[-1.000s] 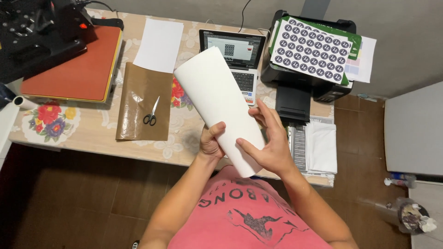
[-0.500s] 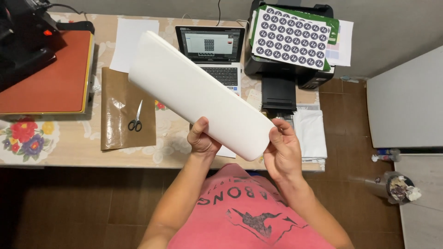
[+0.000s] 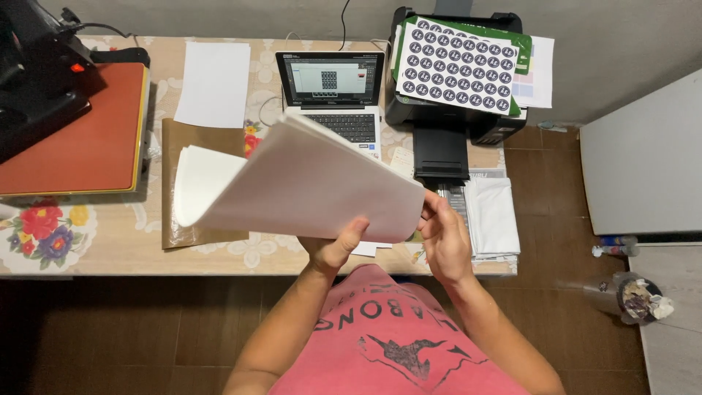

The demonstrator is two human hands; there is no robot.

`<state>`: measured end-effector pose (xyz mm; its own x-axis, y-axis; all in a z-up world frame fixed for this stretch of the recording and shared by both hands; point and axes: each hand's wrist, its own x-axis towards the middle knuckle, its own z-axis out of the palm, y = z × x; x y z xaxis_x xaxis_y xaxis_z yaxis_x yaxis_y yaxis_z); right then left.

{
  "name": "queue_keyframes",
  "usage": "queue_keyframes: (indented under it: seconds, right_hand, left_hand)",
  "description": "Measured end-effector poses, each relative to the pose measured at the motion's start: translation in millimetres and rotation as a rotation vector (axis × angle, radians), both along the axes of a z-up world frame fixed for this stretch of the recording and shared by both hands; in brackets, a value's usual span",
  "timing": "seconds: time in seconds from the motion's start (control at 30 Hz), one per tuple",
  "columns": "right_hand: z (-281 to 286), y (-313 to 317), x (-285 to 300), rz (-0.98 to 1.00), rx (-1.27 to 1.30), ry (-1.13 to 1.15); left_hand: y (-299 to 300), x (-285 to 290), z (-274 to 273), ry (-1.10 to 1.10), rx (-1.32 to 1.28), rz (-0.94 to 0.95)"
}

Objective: The person cuts a white paper roll with scissors, then operates a laptop and printer to print circular stickers. The person then picks up and rolls a sheet of paper.

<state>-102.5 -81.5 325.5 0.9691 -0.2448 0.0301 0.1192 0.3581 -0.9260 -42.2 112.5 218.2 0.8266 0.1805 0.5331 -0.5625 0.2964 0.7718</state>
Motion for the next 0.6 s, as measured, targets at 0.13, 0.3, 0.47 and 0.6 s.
queue_keyframes:
  seconds: [0.13,0.3,0.47,0.6]
  right_hand:
    - [-54.7,-25.8,4.6,0.015,-0.089,-0.087]
    - [4.4,9.1,12.6,-0.158,-0.163,-0.015]
    - [-27.4,7.9,25.0,-0.215,0.007,0.036]
    - [-24.1,9.1,20.4,-0.176,0.044,0.079]
  left_hand:
    - [-9.1,-8.8,38.0,-0.071,0.081,0.006]
    - [6.8,-19.7,142.3,-0.214,0.53,0.0]
    - [18.8,-26.4,129.5,-0.206,0.471,-0.003]
    - [7.9,-21.6,122.7,-0.186,0.396,-0.012]
